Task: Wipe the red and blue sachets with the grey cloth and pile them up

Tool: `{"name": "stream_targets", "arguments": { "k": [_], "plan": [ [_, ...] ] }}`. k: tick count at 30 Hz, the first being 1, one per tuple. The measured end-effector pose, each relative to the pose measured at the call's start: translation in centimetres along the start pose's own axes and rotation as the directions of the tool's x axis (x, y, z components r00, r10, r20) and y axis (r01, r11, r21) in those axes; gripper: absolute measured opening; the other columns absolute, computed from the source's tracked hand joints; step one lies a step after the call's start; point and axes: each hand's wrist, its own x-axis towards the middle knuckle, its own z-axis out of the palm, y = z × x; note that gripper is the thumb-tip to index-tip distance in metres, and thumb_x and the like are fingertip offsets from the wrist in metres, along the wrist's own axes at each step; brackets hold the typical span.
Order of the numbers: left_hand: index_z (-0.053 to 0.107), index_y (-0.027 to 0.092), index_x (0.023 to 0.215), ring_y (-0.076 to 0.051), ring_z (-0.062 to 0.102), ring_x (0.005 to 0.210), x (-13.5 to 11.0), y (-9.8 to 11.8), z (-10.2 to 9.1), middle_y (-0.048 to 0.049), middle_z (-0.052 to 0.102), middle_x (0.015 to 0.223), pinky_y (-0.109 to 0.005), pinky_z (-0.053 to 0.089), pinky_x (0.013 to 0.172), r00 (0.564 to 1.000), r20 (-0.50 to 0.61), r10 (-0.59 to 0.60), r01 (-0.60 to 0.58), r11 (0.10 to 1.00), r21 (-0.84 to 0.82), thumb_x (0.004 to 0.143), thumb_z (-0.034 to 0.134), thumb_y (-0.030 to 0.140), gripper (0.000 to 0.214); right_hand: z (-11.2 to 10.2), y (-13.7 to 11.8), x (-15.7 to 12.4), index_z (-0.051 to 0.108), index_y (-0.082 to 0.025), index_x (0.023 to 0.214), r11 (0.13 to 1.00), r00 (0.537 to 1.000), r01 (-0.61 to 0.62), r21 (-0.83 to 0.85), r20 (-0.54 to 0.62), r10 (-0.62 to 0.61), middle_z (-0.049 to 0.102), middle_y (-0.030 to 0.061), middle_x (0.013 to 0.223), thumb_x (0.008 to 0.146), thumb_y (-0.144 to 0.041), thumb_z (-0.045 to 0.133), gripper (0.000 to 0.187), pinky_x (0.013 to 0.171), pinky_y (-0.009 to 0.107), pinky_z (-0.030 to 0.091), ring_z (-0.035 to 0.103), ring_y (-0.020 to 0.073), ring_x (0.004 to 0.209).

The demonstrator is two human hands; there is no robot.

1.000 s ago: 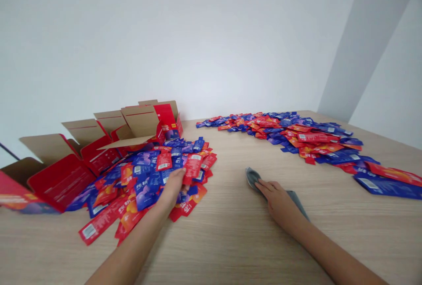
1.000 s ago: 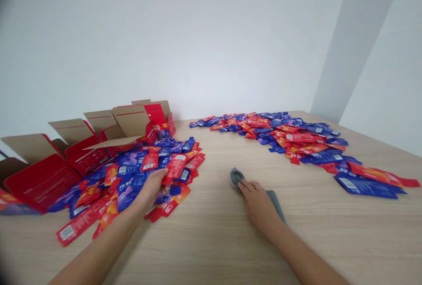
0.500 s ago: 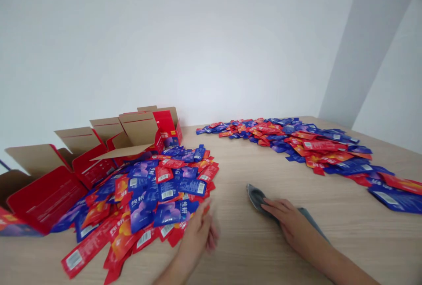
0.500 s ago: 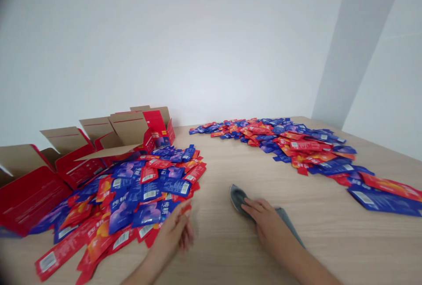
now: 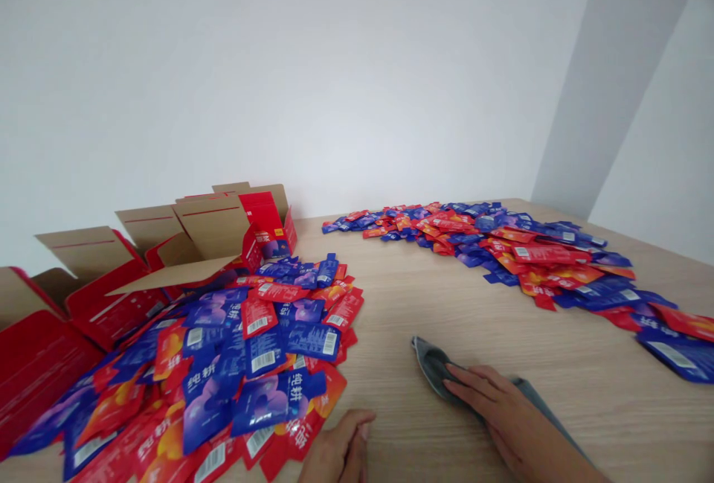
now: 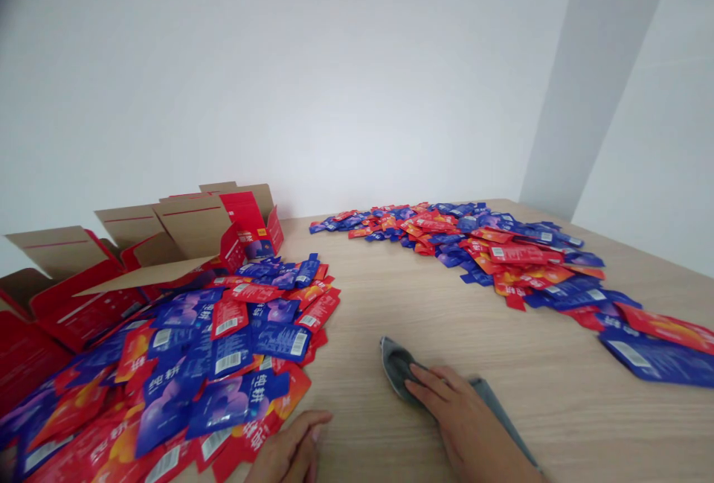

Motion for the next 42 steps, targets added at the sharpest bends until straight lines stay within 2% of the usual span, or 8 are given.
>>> {"name": "stream_targets", "arguments": {
  "k": [11,22,28,32,34,36,39,42],
  "plan": [
    [0.056,0.015,0.102,-0.009,0.040,0.037,-0.3,1.4,-0.3,0.0054,0.047,0.045,-0.019,0.030,0.038,0.999,0.004,0.054,-0.054,0.994,-0.096,0.083,0.033,0.059,0.054,-1.3,-1.7,0.5,0.056,-0.018,0.122,0.998,0.998,-0.054,0.039,0.016,0.054,0.051,0.0061,0.131,0.072,-0.002,0.035,0.056,0.102,0.045,0.035,0.043,0.0218,0.119],
    [0.046,0.017,0.088,-0.008,0.036,0.026,1.2,1.6,-0.5,0.0070,0.048,0.040,-0.015,0.024,0.025,0.999,-0.053,-0.012,-0.004,0.957,-0.290,0.075,0.036,0.066,0.051,-1.7,-3.9,0.6,0.053,-0.020,0.119,0.932,0.981,0.190,0.308,-0.017,-0.195,0.054,0.0071,0.125,0.068,0.002,0.036,0.058,0.098,0.037,0.037,0.046,0.0179,0.113],
    [0.044,0.019,0.073,-0.008,0.034,0.027,1.4,1.4,-0.5,0.0050,0.049,0.041,-0.017,0.023,0.027,0.996,-0.084,-0.020,-0.006,0.957,-0.290,0.077,0.033,0.065,0.047,-1.4,-3.6,1.0,0.056,-0.019,0.113,0.909,0.969,0.247,0.336,-0.096,-0.228,0.059,0.0080,0.116,0.066,0.002,0.035,0.055,0.095,0.039,0.039,0.049,0.0189,0.108],
    [0.042,0.020,0.061,-0.010,0.041,0.039,1.0,1.8,-0.8,0.0033,0.045,0.047,-0.023,0.035,0.039,0.949,-0.292,0.119,-0.141,0.988,-0.057,0.082,0.030,0.056,0.044,-1.0,-4.8,1.4,0.058,-0.018,0.109,0.905,0.957,0.288,0.312,-0.119,-0.264,0.061,0.0090,0.114,0.063,0.002,0.035,0.055,0.093,0.040,0.041,0.051,0.0202,0.106],
    [0.045,0.019,0.063,-0.014,0.051,0.057,0.4,2.2,-0.8,-0.0002,0.050,0.059,-0.028,0.044,0.056,0.845,-0.453,0.285,-0.246,0.959,0.144,0.085,0.033,0.049,0.039,-0.4,-7.3,2.0,0.059,-0.018,0.106,0.891,0.939,0.342,0.299,-0.145,-0.312,0.062,0.0077,0.111,0.060,0.002,0.035,0.056,0.091,0.038,0.042,0.053,0.0196,0.103],
    [0.052,0.018,0.076,-0.018,0.055,0.078,-0.6,2.4,-0.6,-0.0045,0.056,0.077,-0.034,0.046,0.074,0.750,-0.507,0.426,-0.317,0.903,0.290,0.086,0.036,0.043,0.031,0.3,-10.7,2.9,0.058,-0.020,0.107,0.873,0.916,0.399,0.282,-0.173,-0.363,0.063,0.0052,0.109,0.059,0.001,0.037,0.057,0.091,0.035,0.041,0.054,0.0188,0.100],
    [0.052,0.017,0.105,-0.021,0.051,0.105,-2.8,2.3,0.1,-0.0100,0.056,0.106,-0.040,0.040,0.092,0.729,-0.423,0.538,-0.379,0.832,0.406,0.089,0.037,0.036,0.030,0.8,-14.9,3.7,0.049,-0.016,0.119,0.895,0.920,0.370,0.251,-0.236,-0.314,0.059,0.0093,0.114,0.069,-0.006,0.041,0.051,0.094,0.037,0.039,0.050,0.0222,0.105],
    [0.038,0.020,0.131,-0.023,0.039,0.122,-5.3,2.0,0.1,-0.0112,0.045,0.131,-0.045,0.033,0.101,0.794,-0.182,0.580,-0.415,0.735,0.536,0.090,0.038,0.034,0.043,0.2,-15.3,2.3,0.038,-0.014,0.128,0.927,0.923,0.302,0.221,-0.310,-0.226,0.051,0.0151,0.123,0.079,-0.016,0.043,0.049,0.100,0.043,0.032,0.043,0.0255,0.115]
  ]
}}
